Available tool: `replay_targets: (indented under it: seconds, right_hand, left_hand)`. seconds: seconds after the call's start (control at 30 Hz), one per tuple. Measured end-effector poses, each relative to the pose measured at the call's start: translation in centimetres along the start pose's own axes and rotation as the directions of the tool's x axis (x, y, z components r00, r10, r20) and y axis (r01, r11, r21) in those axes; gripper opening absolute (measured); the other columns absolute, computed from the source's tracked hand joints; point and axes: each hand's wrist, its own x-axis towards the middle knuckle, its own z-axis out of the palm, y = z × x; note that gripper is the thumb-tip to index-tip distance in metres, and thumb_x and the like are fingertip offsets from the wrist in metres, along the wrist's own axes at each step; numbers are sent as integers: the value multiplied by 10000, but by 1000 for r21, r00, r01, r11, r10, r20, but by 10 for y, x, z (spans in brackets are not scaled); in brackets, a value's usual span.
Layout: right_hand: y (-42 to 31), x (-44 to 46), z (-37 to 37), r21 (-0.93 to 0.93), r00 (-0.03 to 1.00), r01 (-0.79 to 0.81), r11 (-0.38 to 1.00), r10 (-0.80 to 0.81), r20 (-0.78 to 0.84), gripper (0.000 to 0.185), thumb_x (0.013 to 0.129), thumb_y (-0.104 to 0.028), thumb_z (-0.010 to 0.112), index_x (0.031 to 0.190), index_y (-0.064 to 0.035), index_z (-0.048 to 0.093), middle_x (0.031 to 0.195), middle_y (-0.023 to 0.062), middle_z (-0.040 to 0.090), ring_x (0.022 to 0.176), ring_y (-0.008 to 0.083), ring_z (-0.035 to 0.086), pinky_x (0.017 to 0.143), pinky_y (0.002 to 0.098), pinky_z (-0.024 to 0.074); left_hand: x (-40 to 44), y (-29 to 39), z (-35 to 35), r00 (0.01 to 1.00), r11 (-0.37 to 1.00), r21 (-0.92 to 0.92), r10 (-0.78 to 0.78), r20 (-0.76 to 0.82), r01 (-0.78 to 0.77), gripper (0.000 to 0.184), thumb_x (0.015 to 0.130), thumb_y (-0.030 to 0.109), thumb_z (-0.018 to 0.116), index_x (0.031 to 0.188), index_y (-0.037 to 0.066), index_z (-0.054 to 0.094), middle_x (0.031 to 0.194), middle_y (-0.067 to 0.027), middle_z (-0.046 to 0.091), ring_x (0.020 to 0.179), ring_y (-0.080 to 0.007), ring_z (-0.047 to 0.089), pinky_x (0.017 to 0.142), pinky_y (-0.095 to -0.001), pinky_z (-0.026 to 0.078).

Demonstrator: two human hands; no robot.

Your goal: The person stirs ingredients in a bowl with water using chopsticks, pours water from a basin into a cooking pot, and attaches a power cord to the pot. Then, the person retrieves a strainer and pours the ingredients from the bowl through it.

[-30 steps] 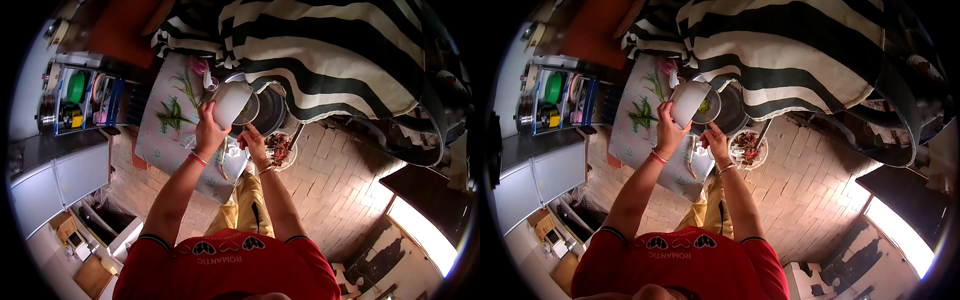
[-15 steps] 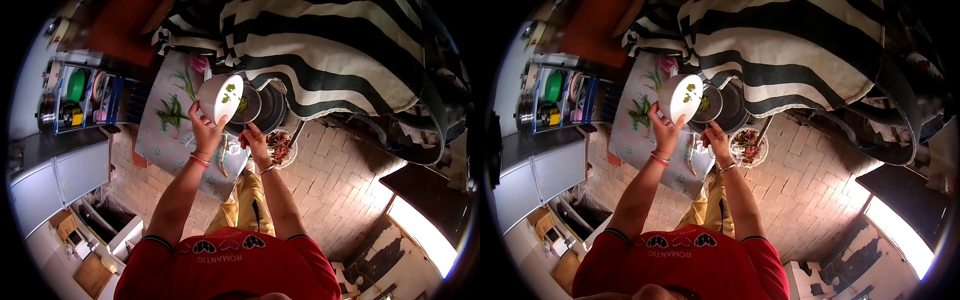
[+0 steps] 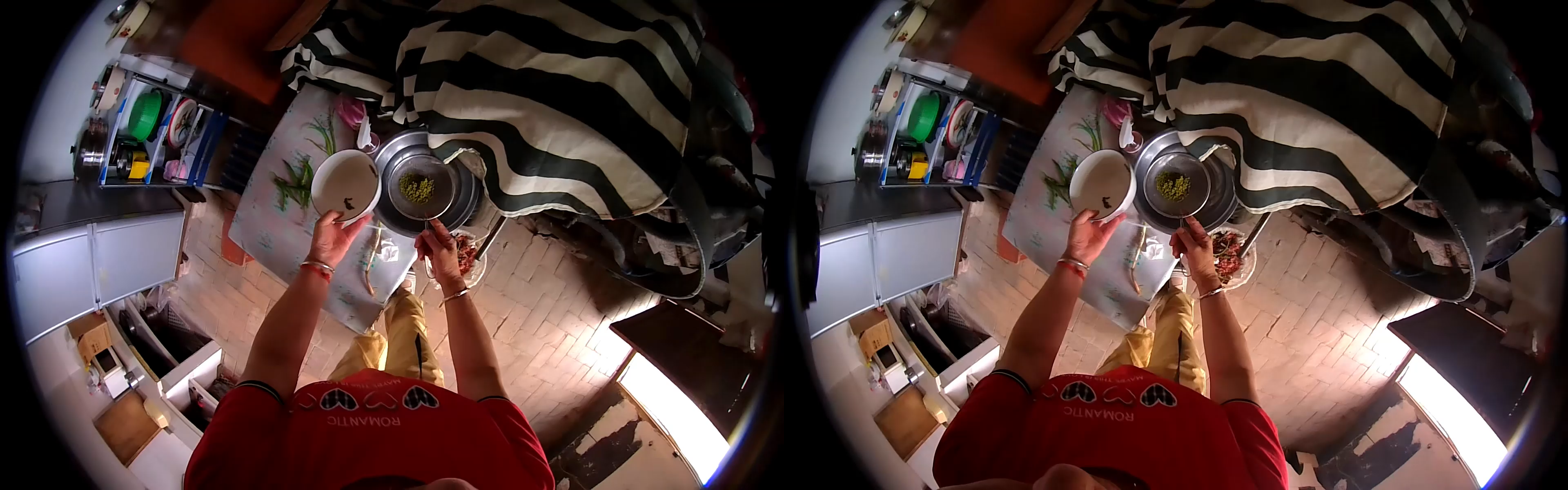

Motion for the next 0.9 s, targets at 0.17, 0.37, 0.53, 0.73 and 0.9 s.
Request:
replay_targets:
  seconds: [0.17, 0.37, 0.53, 0.73, 0.9]
  right_hand:
    - [-10, 1, -1, -71, 999, -44, 996, 42, -23, 432, 912, -72, 535, 1337, -81, 457, 696, 66, 607, 514, 109, 528, 478, 226, 413]
    - [-29, -8, 3, -144, 999, -41, 989, 43, 15, 420, 921, -85, 517, 1338, -84, 462, 700, 70, 596, 532, 113, 526, 488, 233, 419]
    - [-33, -20, 2, -123, 999, -42, 992, 41, -9, 410, 919, -90, 527, 1325, -86, 476, 713, 66, 586, 534, 110, 502, 486, 230, 407]
    - [-45, -36, 0, -108, 998, -23, 994, 29, 57, 411, 931, -71, 498, 1339, -77, 452, 702, 68, 582, 531, 104, 490, 484, 227, 407]
    - [-56, -41, -1, -152, 999, -12, 988, 18, 36, 435, 933, -57, 491, 1363, -56, 425, 713, 73, 597, 533, 86, 488, 482, 210, 411]
  left_hand:
    - [-22, 1, -5, 999, 997, -74, -8, -52, 4, 419, 846, 93, 543, 1238, -21, 450, 1249, -176, 499, 1137, -337, 526, 1015, -467, 454]
    - [-34, 7, -14, 989, 985, 130, 121, -84, -109, 476, 809, 75, 522, 1264, -16, 416, 1232, -177, 506, 1080, -331, 565, 953, -473, 499]
    - [-43, 7, -7, 981, 950, 251, 194, -1, -188, 553, 789, 70, 535, 1314, 61, 363, 1234, -143, 506, 1058, -312, 589, 891, -439, 537]
    - [-40, -10, 0, 974, 909, 393, 196, -116, -136, 621, 778, 75, 592, 1301, 146, 264, 1241, -115, 474, 1017, -296, 610, 807, -415, 562]
    - [-42, -21, 7, 974, 933, 327, 195, -115, -148, 626, 789, 76, 600, 1294, 143, 238, 1249, -142, 456, 1066, -314, 585, 880, -457, 521]
